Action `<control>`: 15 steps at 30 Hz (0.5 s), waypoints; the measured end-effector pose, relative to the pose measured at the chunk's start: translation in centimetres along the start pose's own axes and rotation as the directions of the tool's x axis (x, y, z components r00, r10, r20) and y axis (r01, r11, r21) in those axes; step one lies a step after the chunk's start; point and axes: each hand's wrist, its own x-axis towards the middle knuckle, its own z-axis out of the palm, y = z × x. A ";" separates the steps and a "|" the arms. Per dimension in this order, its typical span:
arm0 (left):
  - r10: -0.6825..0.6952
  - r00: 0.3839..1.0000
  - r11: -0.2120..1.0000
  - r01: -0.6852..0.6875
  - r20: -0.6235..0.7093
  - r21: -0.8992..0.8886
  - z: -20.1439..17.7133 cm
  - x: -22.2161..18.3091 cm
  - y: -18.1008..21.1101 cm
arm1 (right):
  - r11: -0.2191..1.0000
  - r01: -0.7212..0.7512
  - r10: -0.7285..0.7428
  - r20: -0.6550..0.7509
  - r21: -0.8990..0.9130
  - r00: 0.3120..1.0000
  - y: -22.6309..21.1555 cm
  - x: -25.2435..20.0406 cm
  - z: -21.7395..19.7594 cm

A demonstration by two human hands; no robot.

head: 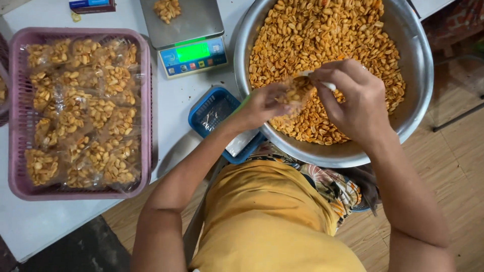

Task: Manually filling small plastic bags with snacks from a large bowl using a spoon and placing them into a basket.

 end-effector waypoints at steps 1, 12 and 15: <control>-0.002 1.000 1.000 0.002 -0.002 0.001 0.2 0.2 0.6 | 1.000 0.000 0.000 0.001 0.003 1.000 0.0 -0.1 -0.4; -0.043 0.999 0.999 0.043 0.017 -0.012 0.9 1.4 -1.6 | 0.696 -0.701 0.718 0.182 -0.155 0.672 2.8 -1.4 2.1; -0.188 0.977 0.981 0.192 -0.102 0.037 1.2 0.6 1.9 | 0.837 -0.535 0.545 0.248 -0.115 0.801 6.3 -5.5 7.9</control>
